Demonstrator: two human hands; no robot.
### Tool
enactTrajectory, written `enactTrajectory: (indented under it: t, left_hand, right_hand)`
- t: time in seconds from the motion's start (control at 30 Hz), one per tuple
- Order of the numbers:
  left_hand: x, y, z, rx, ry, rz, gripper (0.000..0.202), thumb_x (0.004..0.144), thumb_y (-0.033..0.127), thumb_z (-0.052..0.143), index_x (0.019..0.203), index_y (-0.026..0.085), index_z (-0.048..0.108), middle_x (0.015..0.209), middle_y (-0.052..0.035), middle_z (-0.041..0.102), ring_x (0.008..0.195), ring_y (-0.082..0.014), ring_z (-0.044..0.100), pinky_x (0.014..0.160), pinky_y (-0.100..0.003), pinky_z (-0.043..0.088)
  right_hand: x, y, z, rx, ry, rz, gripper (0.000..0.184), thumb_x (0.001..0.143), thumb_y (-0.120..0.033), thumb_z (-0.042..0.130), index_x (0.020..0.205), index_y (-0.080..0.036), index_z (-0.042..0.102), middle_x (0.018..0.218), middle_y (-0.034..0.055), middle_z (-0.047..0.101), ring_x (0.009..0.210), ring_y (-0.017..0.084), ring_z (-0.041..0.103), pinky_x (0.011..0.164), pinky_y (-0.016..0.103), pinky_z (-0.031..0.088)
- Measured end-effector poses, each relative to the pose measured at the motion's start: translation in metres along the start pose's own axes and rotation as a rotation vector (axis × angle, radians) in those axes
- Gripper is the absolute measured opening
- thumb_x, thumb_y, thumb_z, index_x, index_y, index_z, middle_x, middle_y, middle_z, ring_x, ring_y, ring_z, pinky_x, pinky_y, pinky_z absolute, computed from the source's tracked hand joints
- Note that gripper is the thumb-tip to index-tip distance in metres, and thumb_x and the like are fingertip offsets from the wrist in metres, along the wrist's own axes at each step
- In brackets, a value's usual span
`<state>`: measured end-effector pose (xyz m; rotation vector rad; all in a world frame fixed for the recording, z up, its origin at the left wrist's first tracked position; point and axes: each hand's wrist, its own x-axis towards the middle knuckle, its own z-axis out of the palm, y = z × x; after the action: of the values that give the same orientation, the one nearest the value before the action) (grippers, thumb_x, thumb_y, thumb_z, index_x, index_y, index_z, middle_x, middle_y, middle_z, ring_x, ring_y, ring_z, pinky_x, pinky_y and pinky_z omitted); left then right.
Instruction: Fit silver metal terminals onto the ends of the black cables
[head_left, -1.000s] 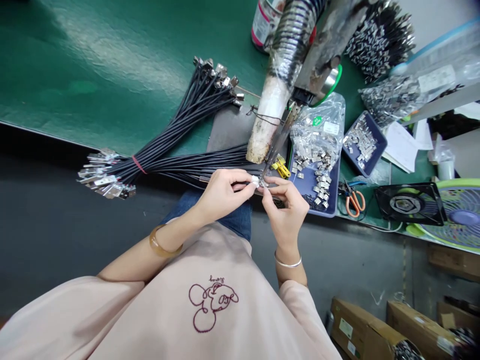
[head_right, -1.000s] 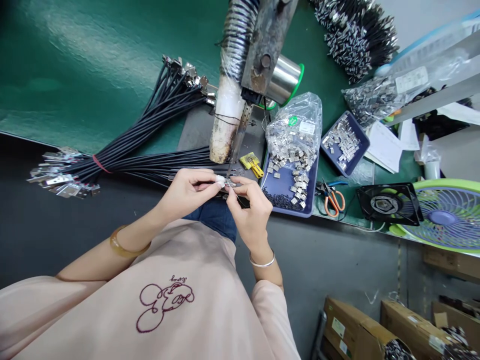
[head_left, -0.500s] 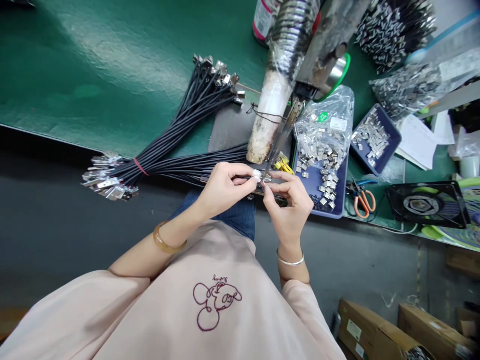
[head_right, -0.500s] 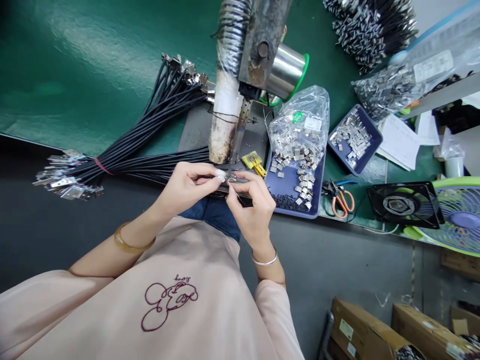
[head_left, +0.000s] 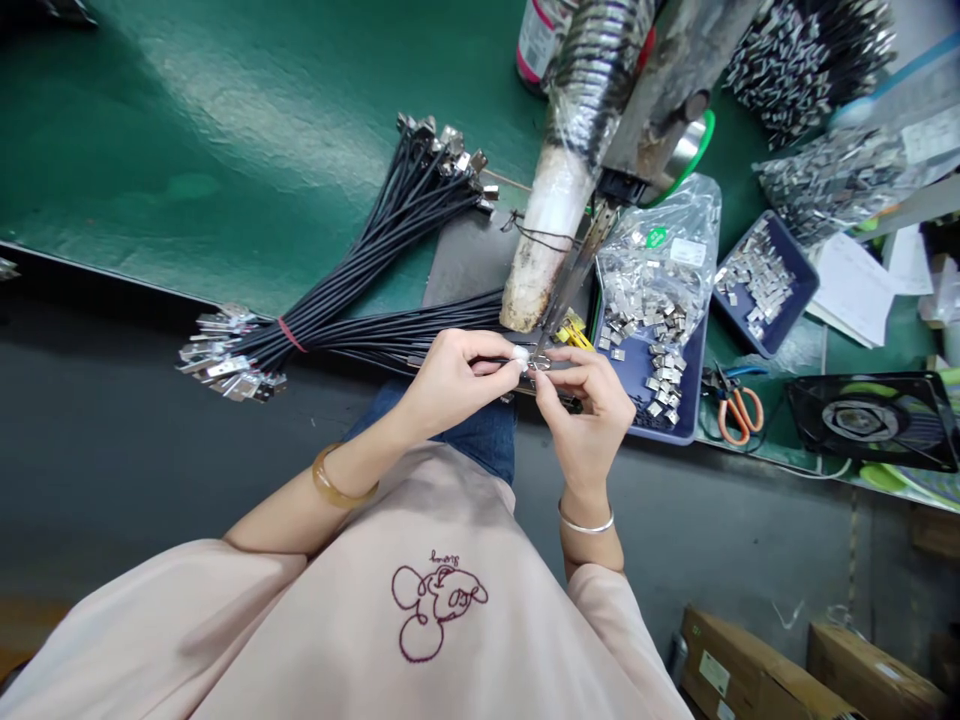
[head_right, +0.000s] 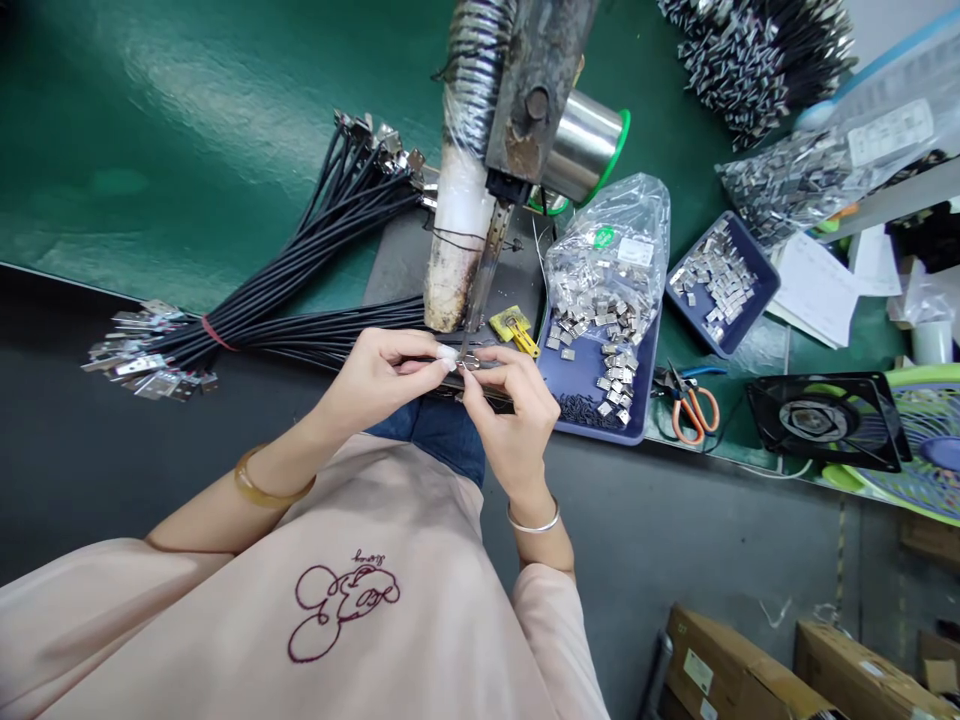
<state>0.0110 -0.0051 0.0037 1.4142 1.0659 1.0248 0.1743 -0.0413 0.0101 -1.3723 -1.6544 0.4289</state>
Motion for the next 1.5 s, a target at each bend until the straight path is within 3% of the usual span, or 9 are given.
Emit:
enactTrajectory:
  t: [0.13, 0.33, 0.57, 1.0, 1.17, 1.5]
  left_hand:
    - [0.002, 0.003, -0.001, -0.053, -0.009, -0.032, 0.015, 0.074, 0.019, 0.063, 0.07, 0.01, 0.075, 0.058, 0.0016, 0.051, 0.051, -0.0053, 0.032, 0.046, -0.02, 0.025]
    - [0.001, 0.0, 0.0, -0.058, -0.079, -0.095, 0.018, 0.076, 0.019, 0.062, 0.075, 0.009, 0.078, 0.062, 0.0002, 0.059, 0.053, -0.0051, 0.038, 0.047, -0.018, 0.028]
    - [0.0, 0.001, 0.0, -0.072, -0.064, -0.119, 0.018, 0.076, 0.02, 0.063, 0.071, 0.009, 0.076, 0.063, -0.0011, 0.061, 0.055, -0.0071, 0.044, 0.05, -0.019, 0.033]
    - [-0.002, -0.001, -0.005, 0.036, -0.041, -0.006, 0.021, 0.08, 0.02, 0.062, 0.063, 0.012, 0.072, 0.057, 0.0028, 0.039, 0.054, -0.0076, 0.031, 0.05, -0.024, 0.023]
    - [-0.002, -0.004, -0.003, 0.038, -0.047, -0.043, 0.017, 0.08, 0.019, 0.062, 0.076, 0.012, 0.077, 0.06, 0.0023, 0.046, 0.055, -0.0075, 0.034, 0.051, -0.024, 0.025]
    - [-0.001, -0.003, -0.002, 0.043, -0.014, 0.038, 0.02, 0.079, 0.017, 0.064, 0.061, 0.011, 0.07, 0.057, 0.0031, 0.04, 0.054, -0.0069, 0.032, 0.051, -0.024, 0.024]
  right_hand:
    - [-0.001, 0.0, -0.002, -0.034, -0.014, -0.006, 0.007, 0.087, -0.019, 0.07, 0.08, -0.022, 0.068, 0.098, 0.0037, 0.073, 0.093, 0.017, 0.072, 0.079, 0.033, 0.063]
    - [-0.006, 0.006, -0.003, 0.089, -0.048, 0.078, 0.009, 0.088, -0.019, 0.067, 0.08, -0.021, 0.062, 0.101, 0.0045, 0.072, 0.088, 0.016, 0.073, 0.071, 0.028, 0.063]
    - [-0.003, 0.004, -0.001, 0.041, -0.022, 0.03, 0.008, 0.086, -0.019, 0.069, 0.08, -0.021, 0.065, 0.098, 0.0034, 0.074, 0.089, 0.015, 0.073, 0.069, 0.026, 0.062]
    - [0.002, -0.003, -0.003, -0.011, -0.037, -0.004, 0.009, 0.086, -0.017, 0.07, 0.079, -0.022, 0.067, 0.1, 0.0026, 0.076, 0.093, 0.016, 0.074, 0.068, 0.025, 0.063]
    - [0.0, -0.001, -0.004, 0.019, -0.068, 0.022, 0.009, 0.087, -0.016, 0.068, 0.08, -0.021, 0.065, 0.101, 0.0025, 0.076, 0.09, 0.015, 0.074, 0.071, 0.026, 0.064]
    - [0.005, -0.007, -0.006, 0.006, -0.061, -0.004, 0.009, 0.085, -0.015, 0.069, 0.079, -0.021, 0.068, 0.1, 0.0027, 0.076, 0.094, 0.016, 0.073, 0.07, 0.025, 0.063]
